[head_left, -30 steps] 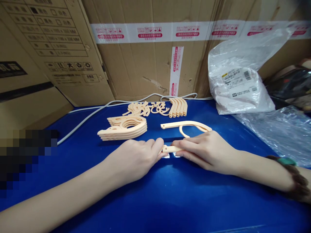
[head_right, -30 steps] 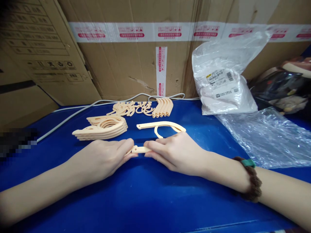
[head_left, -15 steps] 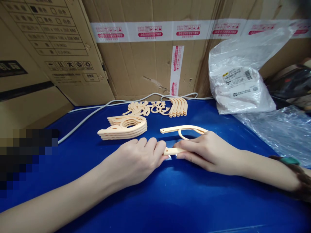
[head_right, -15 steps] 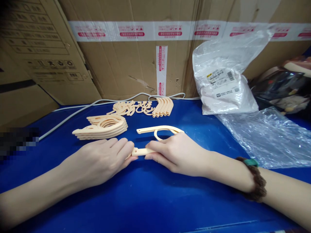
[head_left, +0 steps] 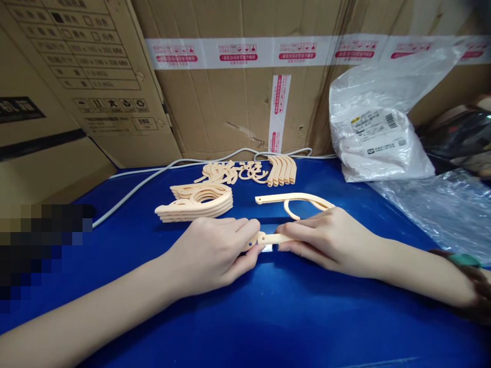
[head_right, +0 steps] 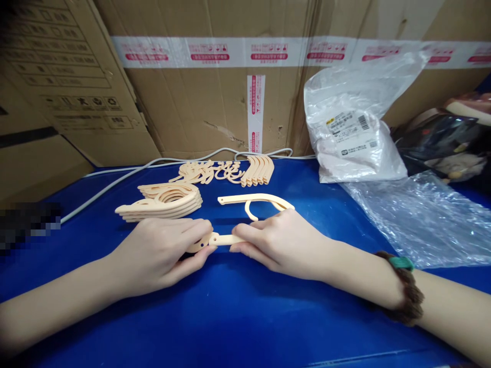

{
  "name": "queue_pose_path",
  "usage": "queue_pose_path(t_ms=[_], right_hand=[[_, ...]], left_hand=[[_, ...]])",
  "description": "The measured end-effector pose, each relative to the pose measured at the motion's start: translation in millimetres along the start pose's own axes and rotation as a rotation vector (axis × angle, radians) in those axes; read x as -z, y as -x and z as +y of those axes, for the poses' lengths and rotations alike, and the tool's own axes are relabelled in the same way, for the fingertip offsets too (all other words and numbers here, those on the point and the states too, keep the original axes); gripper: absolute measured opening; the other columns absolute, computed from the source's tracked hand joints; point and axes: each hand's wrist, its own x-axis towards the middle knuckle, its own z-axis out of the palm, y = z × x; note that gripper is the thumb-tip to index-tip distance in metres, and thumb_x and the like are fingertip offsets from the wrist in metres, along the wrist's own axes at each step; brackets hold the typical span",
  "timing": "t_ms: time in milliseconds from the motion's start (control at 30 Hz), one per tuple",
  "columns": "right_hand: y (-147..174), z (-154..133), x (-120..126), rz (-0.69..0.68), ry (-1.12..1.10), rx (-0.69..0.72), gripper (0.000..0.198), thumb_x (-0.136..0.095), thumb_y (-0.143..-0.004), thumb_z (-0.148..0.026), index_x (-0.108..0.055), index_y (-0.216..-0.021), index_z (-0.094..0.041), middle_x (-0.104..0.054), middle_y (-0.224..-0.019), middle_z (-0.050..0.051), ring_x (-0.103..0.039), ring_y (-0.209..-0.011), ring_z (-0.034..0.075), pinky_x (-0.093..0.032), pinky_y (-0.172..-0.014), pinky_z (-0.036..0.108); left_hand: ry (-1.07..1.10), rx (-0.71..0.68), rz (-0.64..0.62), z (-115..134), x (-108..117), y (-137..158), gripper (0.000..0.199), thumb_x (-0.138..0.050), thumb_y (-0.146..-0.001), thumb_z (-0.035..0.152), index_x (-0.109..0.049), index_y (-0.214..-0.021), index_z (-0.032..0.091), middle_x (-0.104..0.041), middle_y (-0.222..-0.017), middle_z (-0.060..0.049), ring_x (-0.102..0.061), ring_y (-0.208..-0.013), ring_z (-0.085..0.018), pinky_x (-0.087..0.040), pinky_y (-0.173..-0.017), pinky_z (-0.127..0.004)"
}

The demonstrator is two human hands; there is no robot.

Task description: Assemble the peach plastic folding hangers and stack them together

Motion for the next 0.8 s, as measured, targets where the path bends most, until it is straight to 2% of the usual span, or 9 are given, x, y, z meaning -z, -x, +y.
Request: queue_pose_path(t_ms=[300, 800], right_hand=[[-0.4, -2.8, -0.5, -0.056, -0.011, -0.035, 0.036, -0.032, -0.101, -0.037, -0.062, -0.093, -0.018, -0.063, -0.07, 0.002, -0.056, -0.058, 0.012, -0.035, -0.057, 0.024], [-0.6, -2.9, -1.9, -0.07, -0.019, -0.032, 0.035, -0.033, -0.101, -0.036, -0.061, -0.092, -0.018, -0.063, -0.07, 0.001, -0.057, -0.059, 0.012, -0.035, -0.058, 0.024]], left_hand=[[0.06, 0.009, -0.03, -0.6, 1.0, -2.5, 0.018, -0.044, -0.091, 0.025, -0.046, -0.075, 0.02, -0.052, -0.058, 0.006, -0.049, -0.05, -0.011, -0.024, -0.048, -0.026], [0.087, 0.004, -0.021, 0.4, 1.0, -2.6, 0.018, -0.048, -0.088, 0.023, -0.046, -0.071, 0.019, -0.052, -0.056, 0.006, -0.05, -0.048, -0.01, -0.023, -0.048, -0.026]])
